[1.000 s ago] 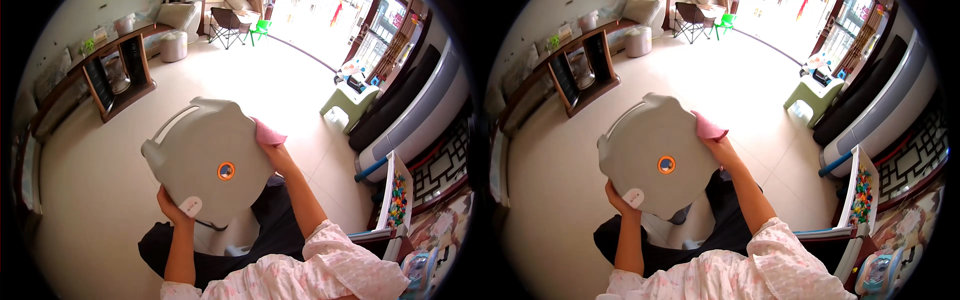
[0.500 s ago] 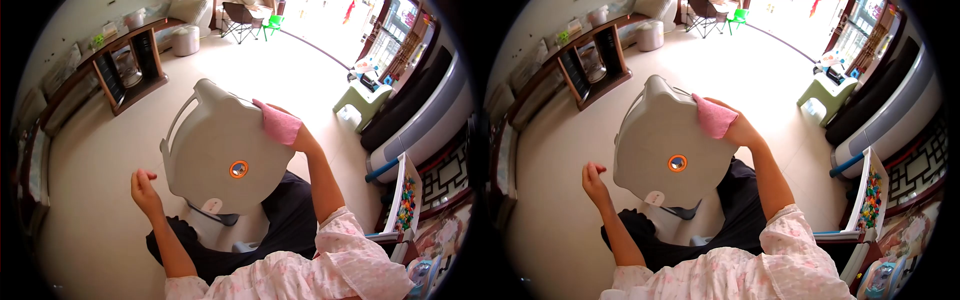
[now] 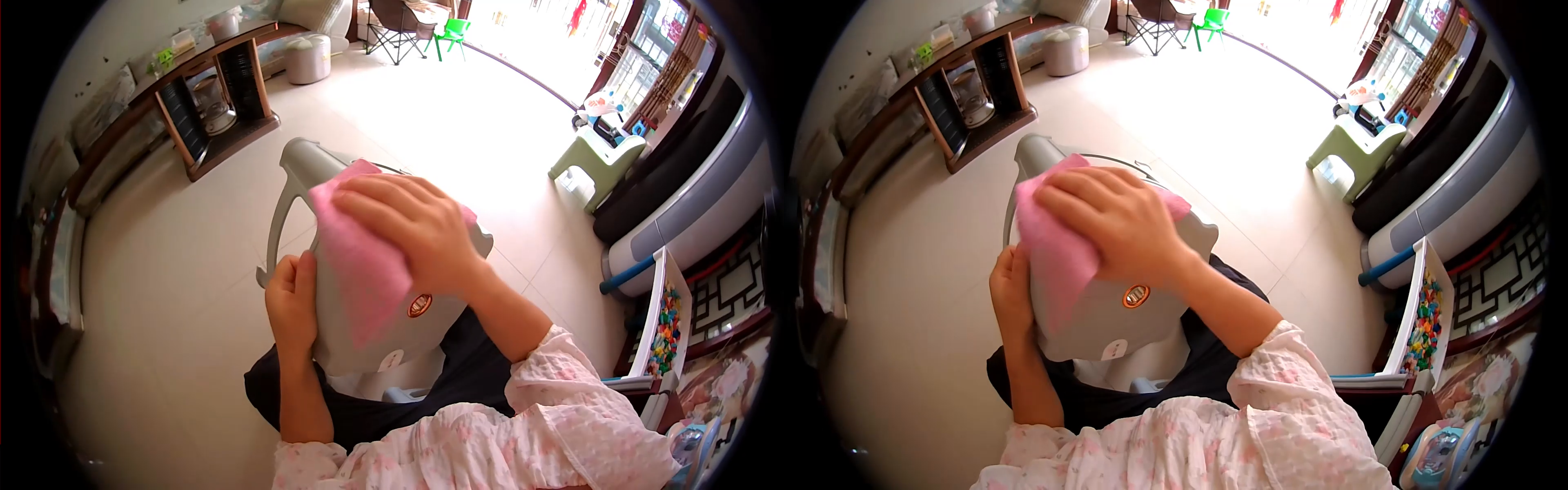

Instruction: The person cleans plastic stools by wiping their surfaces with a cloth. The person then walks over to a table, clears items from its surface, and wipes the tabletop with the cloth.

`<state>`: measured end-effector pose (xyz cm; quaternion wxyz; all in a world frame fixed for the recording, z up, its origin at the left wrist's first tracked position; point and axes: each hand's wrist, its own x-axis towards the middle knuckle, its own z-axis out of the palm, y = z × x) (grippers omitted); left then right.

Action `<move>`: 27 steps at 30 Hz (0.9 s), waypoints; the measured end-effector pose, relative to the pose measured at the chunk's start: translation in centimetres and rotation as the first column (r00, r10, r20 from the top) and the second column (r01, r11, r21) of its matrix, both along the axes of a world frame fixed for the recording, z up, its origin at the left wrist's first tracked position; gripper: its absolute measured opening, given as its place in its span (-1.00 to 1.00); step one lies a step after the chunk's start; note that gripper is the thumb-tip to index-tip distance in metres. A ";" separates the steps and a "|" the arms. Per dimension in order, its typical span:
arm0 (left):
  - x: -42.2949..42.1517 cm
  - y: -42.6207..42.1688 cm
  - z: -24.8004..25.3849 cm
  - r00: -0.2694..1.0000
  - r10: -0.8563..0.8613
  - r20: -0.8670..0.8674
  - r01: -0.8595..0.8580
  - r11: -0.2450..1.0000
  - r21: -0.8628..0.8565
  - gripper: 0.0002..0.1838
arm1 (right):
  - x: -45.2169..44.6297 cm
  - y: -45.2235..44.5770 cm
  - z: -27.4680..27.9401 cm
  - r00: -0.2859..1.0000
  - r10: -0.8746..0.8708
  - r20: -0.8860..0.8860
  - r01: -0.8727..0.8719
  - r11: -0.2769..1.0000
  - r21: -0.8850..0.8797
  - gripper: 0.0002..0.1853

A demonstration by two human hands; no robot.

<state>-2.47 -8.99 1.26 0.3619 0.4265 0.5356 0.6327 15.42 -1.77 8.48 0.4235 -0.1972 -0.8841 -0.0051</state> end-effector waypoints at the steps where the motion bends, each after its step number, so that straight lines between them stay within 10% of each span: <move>1: 0.2 -0.1 0.1 0.999 0.046 0.007 -0.046 0.999 -0.004 -0.62 | -0.6 0.2 -0.4 1.000 -0.001 -0.029 0.004 0.996 0.088 -0.47; 8: -0.9 -0.1 -1.9 0.975 0.184 0.126 -0.183 0.983 -0.021 -0.61 | 2.2 1.4 -3.9 0.976 -0.170 -0.136 0.184 0.978 0.098 -0.57; 14: -1.2 0.2 -2.2 0.961 0.246 0.128 -0.241 0.969 -0.051 -0.61 | 6.0 2.7 -11.3 0.900 -0.395 -0.183 0.345 0.903 -0.255 -0.44; 19: -0.8 -0.1 -2.8 0.959 0.257 0.120 -0.253 0.966 -0.052 -0.61 | 7.3 2.9 -16.7 0.772 -0.419 -0.478 0.118 0.833 -0.541 -0.56; 22: -1.7 -0.2 -2.6 0.939 0.280 0.199 -0.274 0.960 -0.060 -0.57 | 7.4 1.6 -16.2 0.590 -0.727 -0.352 -0.040 0.408 -0.912 -0.58; 24: -2.4 -0.1 -2.6 0.931 0.270 0.247 -0.265 0.963 -0.055 -0.52 | 6.2 1.1 -14.5 0.471 -0.613 -0.635 -0.139 0.659 -0.739 -0.65; 27: -2.9 -0.1 -3.1 0.925 0.288 0.248 -0.275 0.958 -0.085 -0.49 | 6.8 3.8 -15.5 0.704 -0.561 -0.436 -0.086 0.542 -0.836 -0.63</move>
